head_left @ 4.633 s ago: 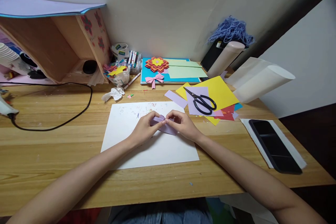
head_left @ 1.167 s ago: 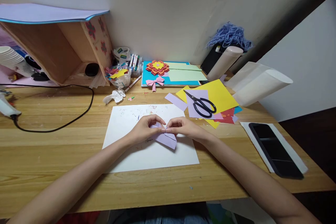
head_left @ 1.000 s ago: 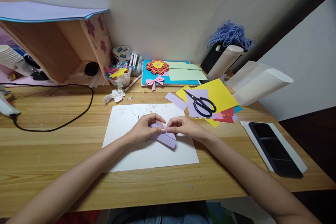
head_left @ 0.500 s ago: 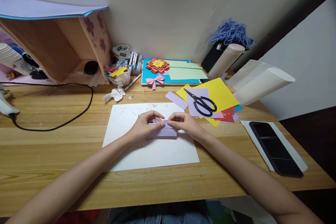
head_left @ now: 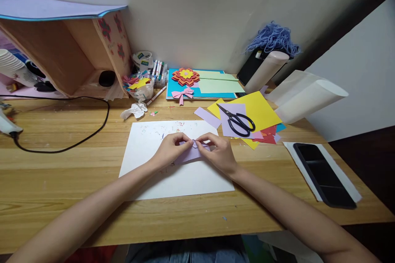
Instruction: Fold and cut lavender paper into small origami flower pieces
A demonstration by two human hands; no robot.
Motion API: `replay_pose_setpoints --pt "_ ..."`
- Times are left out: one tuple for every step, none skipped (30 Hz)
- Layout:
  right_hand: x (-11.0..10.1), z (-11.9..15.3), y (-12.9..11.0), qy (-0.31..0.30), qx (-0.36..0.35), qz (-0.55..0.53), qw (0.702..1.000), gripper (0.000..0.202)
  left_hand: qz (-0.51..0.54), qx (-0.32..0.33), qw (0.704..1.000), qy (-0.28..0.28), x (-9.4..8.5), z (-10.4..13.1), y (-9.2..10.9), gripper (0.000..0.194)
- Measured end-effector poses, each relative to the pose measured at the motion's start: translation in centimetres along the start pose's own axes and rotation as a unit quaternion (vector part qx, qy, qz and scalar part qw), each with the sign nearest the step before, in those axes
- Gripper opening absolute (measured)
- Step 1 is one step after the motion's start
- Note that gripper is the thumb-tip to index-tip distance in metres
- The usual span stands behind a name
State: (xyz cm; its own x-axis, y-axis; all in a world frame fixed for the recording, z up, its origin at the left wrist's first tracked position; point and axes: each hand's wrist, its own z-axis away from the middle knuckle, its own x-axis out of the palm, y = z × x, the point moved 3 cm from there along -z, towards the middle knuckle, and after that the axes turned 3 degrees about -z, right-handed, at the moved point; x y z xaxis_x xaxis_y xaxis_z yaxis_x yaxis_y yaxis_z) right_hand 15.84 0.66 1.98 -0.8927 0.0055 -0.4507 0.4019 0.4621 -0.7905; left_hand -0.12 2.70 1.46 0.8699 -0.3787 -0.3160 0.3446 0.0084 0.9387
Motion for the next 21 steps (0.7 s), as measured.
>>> replay_pose_setpoints --pt "0.0 0.02 -0.12 0.003 -0.027 0.023 0.999 0.005 0.007 0.001 1.0 -0.001 0.02 0.0 0.0 0.023" --pt "0.01 0.05 -0.2 0.005 -0.054 0.047 0.997 0.006 0.012 0.001 1.0 -0.002 0.04 -0.01 -0.01 0.023" --pt "0.02 0.07 -0.24 0.005 -0.079 0.07 0.994 0.007 0.017 0.001 1.0 -0.003 0.04 -0.03 -0.02 0.022" --pt "0.05 0.1 -0.24 0.004 -0.1 0.089 0.991 0.008 0.021 0.0 1.0 -0.004 0.04 -0.06 -0.04 0.022" --pt "0.07 0.13 -0.21 0.0 -0.118 0.101 0.988 0.009 0.022 0.0 1.0 -0.005 0.04 -0.1 -0.04 0.022" --pt "0.09 0.15 -0.16 -0.006 -0.131 0.109 0.985 0.01 0.023 0.001 1.0 -0.005 0.02 -0.12 -0.02 0.021" --pt "0.1 0.16 -0.11 -0.011 -0.14 0.112 0.984 0.011 0.023 0.002 1.0 -0.005 0.0 -0.14 0.0 0.021" --pt "0.11 0.17 -0.06 -0.02 -0.145 0.115 0.983 0.012 0.024 0.003 1.0 -0.005 -0.01 -0.14 0.04 0.021" --pt "0.12 0.18 -0.02 -0.031 -0.145 0.118 0.982 0.013 0.025 0.004 1.0 -0.007 -0.03 -0.13 0.08 0.021" --pt "0.13 0.19 0.01 -0.042 -0.142 0.121 0.982 0.014 0.028 0.003 1.0 -0.008 -0.04 -0.11 0.11 0.021" --pt "0.14 0.2 0.03 -0.053 -0.137 0.124 0.981 0.015 0.032 0.003 0.999 -0.01 -0.05 -0.08 0.14 0.022" --pt "0.14 0.21 0.04 -0.063 -0.13 0.126 0.981 0.015 0.036 0.003 0.999 -0.012 -0.06 -0.05 0.16 0.023" --pt "0.14 0.23 0.02 -0.073 -0.124 0.125 0.982 0.016 0.038 0.003 0.999 -0.013 -0.06 -0.02 0.17 0.025" --pt "0.14 0.25 -0.02 -0.08 -0.119 0.122 0.982 0.017 0.038 0.005 0.999 -0.014 -0.07 0.0 0.18 0.026" --pt "0.13 0.26 -0.07 -0.084 -0.115 0.114 0.983 0.017 0.037 0.007 0.999 -0.015 -0.08 0.0 0.17 0.027" --pt "0.12 0.26 -0.13 -0.085 -0.11 0.103 0.985 0.017 0.036 0.008 0.999 -0.015 -0.09 -0.01 0.15 0.028" --pt "0.08 0.23 -0.16 -0.081 -0.099 0.088 0.988 0.016 0.035 0.007 0.999 -0.013 -0.09 -0.02 0.11 0.028" --pt "0.01 0.18 -0.15 -0.071 -0.083 0.071 0.992 0.014 0.035 0.004 0.999 -0.008 -0.11 -0.05 0.05 0.028" --pt "-0.06 0.11 -0.08 -0.06 -0.058 0.052 0.995 0.012 0.037 -0.001 0.999 0.0 -0.15 -0.08 -0.01 0.028" --pt "-0.14 0.03 0.05 -0.048 -0.025 0.033 0.998 0.012 0.038 -0.007 0.999 0.011 -0.2 -0.12 -0.06 0.028" --pt "-0.19 -0.04 0.22 -0.039 0.012 0.013 0.999 0.013 0.037 -0.013 0.999 0.022 -0.26 -0.15 -0.1 0.028"
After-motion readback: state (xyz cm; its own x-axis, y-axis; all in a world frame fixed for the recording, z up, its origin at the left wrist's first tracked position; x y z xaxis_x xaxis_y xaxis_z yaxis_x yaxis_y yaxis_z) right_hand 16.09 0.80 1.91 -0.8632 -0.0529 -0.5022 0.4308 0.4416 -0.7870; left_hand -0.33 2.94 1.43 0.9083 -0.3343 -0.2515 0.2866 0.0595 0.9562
